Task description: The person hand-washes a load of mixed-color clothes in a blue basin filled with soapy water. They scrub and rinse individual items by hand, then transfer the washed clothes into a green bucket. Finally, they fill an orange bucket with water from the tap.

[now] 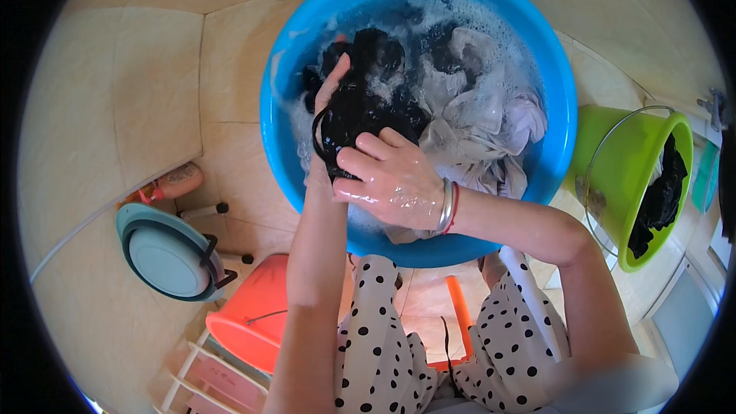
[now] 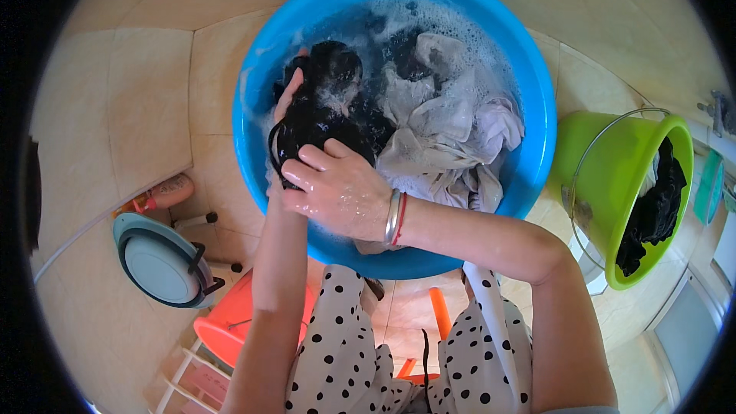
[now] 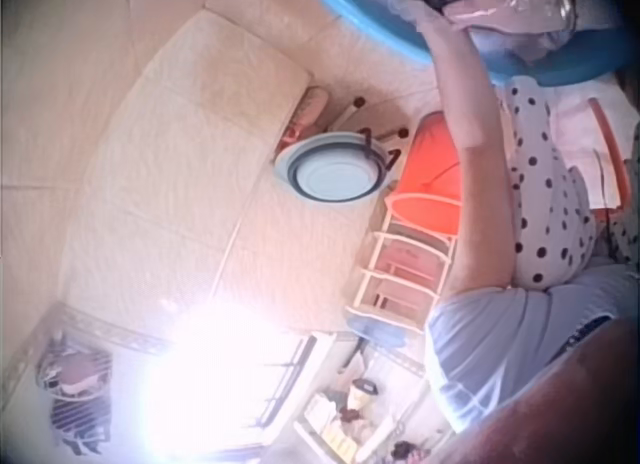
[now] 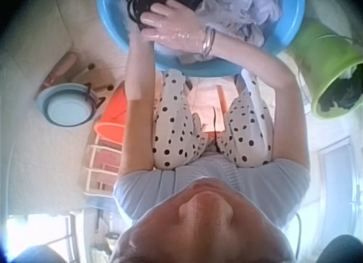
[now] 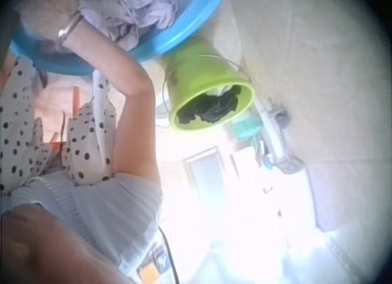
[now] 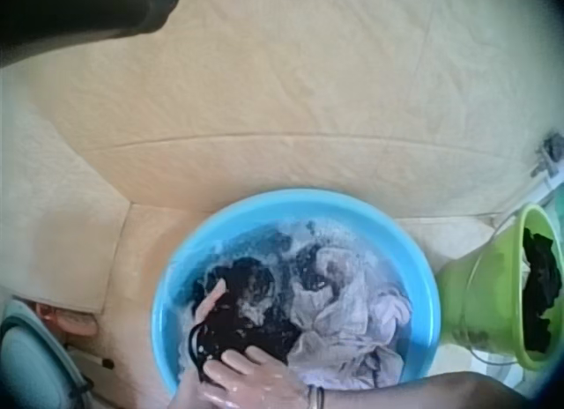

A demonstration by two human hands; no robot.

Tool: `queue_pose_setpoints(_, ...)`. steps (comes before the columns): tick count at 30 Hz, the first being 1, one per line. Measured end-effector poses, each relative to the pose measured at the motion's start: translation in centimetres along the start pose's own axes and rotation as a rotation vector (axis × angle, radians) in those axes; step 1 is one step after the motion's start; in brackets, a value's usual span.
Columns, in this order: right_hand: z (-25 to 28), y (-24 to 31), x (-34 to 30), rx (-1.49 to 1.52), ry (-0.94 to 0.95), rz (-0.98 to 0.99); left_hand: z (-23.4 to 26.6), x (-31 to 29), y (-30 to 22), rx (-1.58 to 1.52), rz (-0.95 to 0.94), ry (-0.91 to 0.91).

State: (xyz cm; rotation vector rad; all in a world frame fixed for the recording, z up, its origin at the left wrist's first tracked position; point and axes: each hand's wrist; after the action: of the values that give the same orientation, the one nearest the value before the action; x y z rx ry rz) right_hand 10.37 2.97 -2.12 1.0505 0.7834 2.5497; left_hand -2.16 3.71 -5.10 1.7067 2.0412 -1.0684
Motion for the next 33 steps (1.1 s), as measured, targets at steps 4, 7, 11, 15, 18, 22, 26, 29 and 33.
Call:
queue_pose_setpoints(4,-0.4,0.2,1.2,-0.013,-0.117,0.019,0.7,0.6,-0.1,-0.026,0.05,0.141)
queue_pose_setpoints(7,-0.5,0.6,3.3,-0.019,-0.222,0.0,1.9,1.9,-1.6,-0.141,0.166,0.344)
queue_pose_setpoints(11,-1.1,-0.8,4.2,-0.086,-0.311,-0.044,-0.5,-1.0,0.4,0.137,-0.138,-0.077)
queue_pose_setpoints(15,-1.8,-2.3,4.3,-0.009,-0.402,-0.125,-1.0,-1.9,1.7,0.037,-0.238,-0.135)
queue_pose_setpoints(18,-2.7,-4.1,4.2,0.049,-0.373,-0.268,4.6,0.8,2.9,-0.06,-0.334,0.068)
queue_pose_setpoints(22,-2.4,-13.6,0.2,-0.217,-0.187,-0.669,0.6,0.2,3.8,0.296,-0.203,-0.545)
queue_pose_setpoints(26,-1.8,-16.4,-0.6,-0.109,-0.222,-0.954,3.8,2.1,1.9,0.085,-0.169,-0.297)
queue_pose_setpoints(29,-2.1,-14.0,-1.8,-0.254,-0.092,-0.74,7.1,2.8,0.2,-0.059,0.032,-0.204)
queue_pose_setpoints(33,-3.5,-16.9,-4.1,-0.382,0.222,-0.776,6.9,4.0,2.5,0.053,-0.026,-0.403)
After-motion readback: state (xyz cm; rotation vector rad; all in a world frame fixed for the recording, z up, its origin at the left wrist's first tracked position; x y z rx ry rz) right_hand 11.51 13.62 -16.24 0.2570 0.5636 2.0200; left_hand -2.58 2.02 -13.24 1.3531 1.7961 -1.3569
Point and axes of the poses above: each hand's wrist, its own x-axis towards the middle knuckle, its own z-axis out of the back of the hand, y = z × x, and after that the axes turned 11 degrees about -y, right-handed
